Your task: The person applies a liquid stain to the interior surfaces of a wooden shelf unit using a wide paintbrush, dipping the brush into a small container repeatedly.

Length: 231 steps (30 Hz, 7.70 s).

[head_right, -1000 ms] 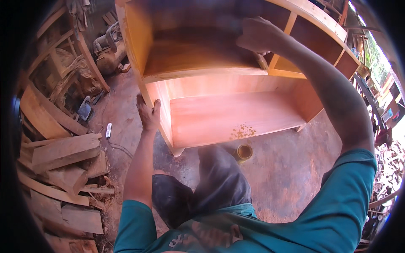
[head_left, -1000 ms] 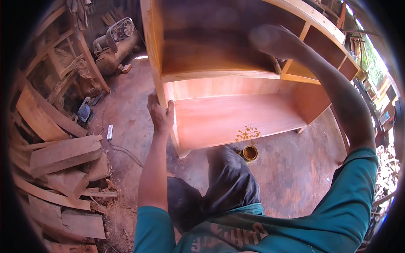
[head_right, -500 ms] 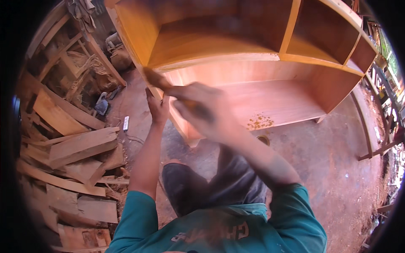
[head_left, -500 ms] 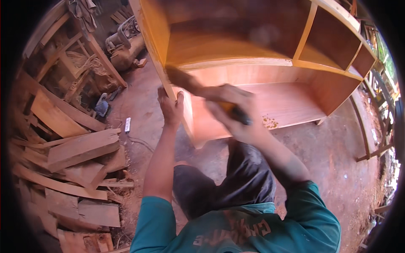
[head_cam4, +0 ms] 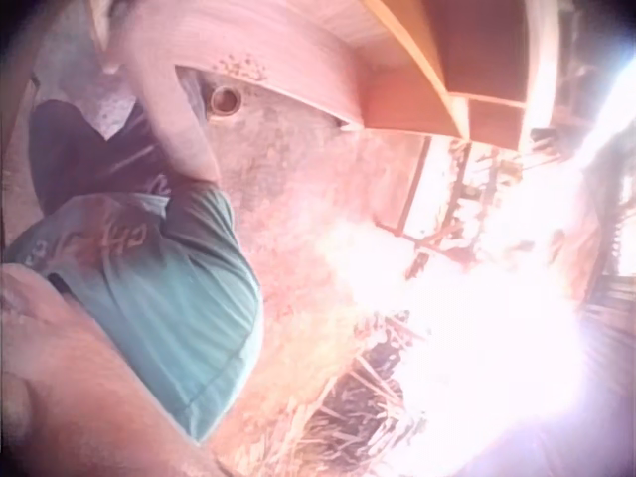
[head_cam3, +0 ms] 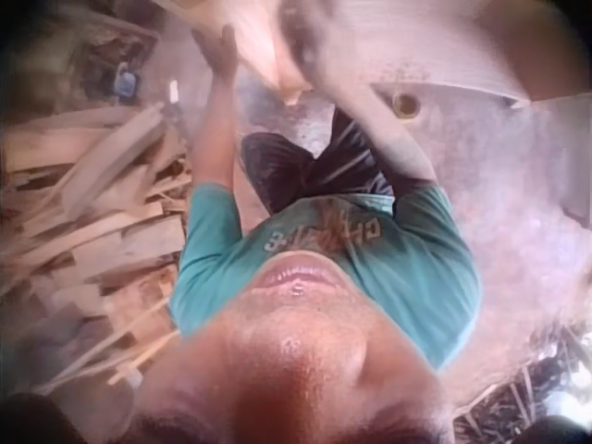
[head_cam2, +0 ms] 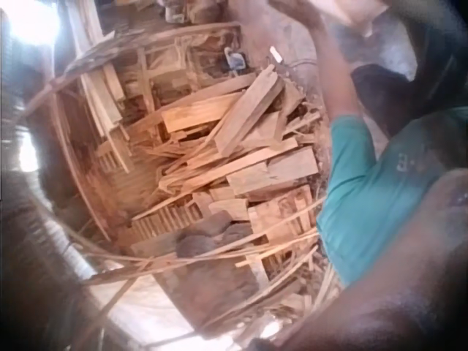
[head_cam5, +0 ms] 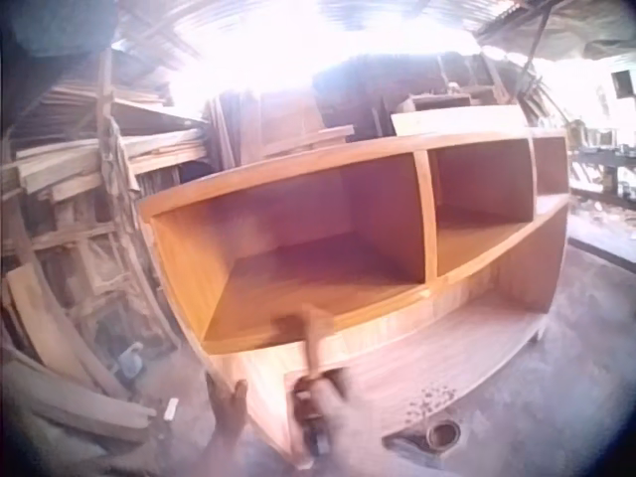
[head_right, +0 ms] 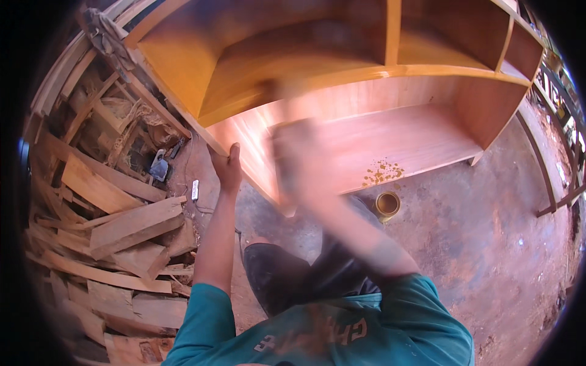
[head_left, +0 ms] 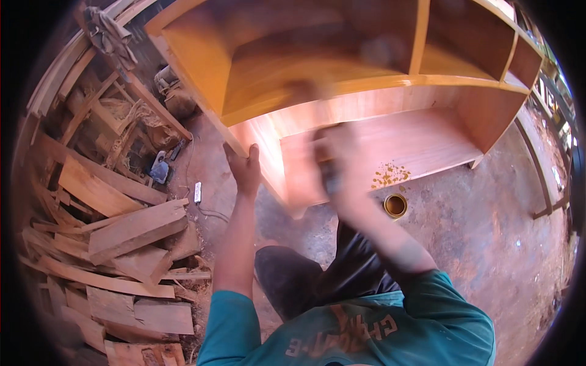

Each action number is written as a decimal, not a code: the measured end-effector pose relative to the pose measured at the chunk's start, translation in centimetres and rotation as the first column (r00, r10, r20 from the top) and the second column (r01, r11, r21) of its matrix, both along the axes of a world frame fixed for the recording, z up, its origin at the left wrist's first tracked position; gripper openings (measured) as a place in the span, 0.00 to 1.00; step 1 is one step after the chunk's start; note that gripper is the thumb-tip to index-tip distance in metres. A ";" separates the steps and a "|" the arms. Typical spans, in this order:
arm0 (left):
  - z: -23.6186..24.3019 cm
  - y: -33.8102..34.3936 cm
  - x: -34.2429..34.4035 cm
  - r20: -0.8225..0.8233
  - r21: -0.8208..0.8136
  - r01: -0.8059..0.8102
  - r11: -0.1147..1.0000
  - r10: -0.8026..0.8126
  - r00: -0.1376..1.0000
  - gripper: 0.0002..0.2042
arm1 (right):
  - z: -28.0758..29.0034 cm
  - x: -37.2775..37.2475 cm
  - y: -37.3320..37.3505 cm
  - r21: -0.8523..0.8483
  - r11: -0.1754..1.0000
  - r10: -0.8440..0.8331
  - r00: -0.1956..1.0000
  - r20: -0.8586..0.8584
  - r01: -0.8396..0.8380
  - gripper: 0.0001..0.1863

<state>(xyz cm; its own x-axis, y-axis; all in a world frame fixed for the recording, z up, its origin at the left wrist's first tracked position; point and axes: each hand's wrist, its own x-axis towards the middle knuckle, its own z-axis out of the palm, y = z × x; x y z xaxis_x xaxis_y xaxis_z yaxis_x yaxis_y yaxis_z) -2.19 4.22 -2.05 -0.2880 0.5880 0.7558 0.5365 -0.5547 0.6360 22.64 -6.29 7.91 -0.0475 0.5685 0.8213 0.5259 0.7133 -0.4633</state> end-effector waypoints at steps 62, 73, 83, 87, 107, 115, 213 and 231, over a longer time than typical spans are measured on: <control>-18.6 -18.4 -8.2 -0.040 -0.702 -0.439 0.560 0.585 0.810 0.17 | 0.2 -7.8 1.7 -0.075 0.870 0.469 0.773 0.428 -0.487 0.07; -17.6 -17.9 -8.2 0.013 -0.676 -0.463 0.573 0.637 0.770 0.15 | -15.2 -9.1 1.2 -0.200 0.933 0.349 0.618 0.704 -0.299 0.18; -15.2 -20.3 -7.3 0.102 -0.681 -0.438 0.587 0.668 0.737 0.13 | -12.1 -7.9 4.2 -0.306 0.795 0.603 0.627 0.493 -0.524 0.14; -16.0 -20.3 -7.3 0.042 -0.622 -0.500 0.603 0.663 0.748 0.15 | -6.5 -6.7 -0.5 -0.069 0.946 0.308 0.807 0.504 -0.318 0.11; -15.4 -19.5 -6.5 0.120 -0.722 -0.379 0.579 0.644 0.755 0.14 | -31.4 -12.7 0.4 -0.544 0.726 0.681 0.329 0.655 -0.420 0.05; -15.0 -19.4 -5.7 0.124 -0.718 -0.370 0.589 0.632 0.765 0.14 | -32.8 -10.0 2.2 -0.453 0.858 0.478 0.055 0.876 -0.244 0.07; -16.2 -19.6 -6.0 0.097 -0.748 -0.373 0.549 0.646 0.757 0.14 | -26.8 -10.8 2.6 -0.714 0.618 0.762 0.030 0.646 -0.330 0.04; -18.4 -20.8 -8.8 0.007 -0.764 -0.429 0.482 0.671 0.741 0.14 | -8.4 -3.9 2.4 0.023 0.818 0.533 0.772 0.347 -0.575 0.15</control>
<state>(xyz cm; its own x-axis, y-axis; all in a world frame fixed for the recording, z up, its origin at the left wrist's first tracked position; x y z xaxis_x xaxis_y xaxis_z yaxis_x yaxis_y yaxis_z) -10.96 -16.54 -20.46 -0.8561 0.5156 0.0364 0.3073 0.4511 0.8379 18.74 -3.85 -0.54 -0.5868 0.2610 0.7665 0.1216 0.9643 -0.2352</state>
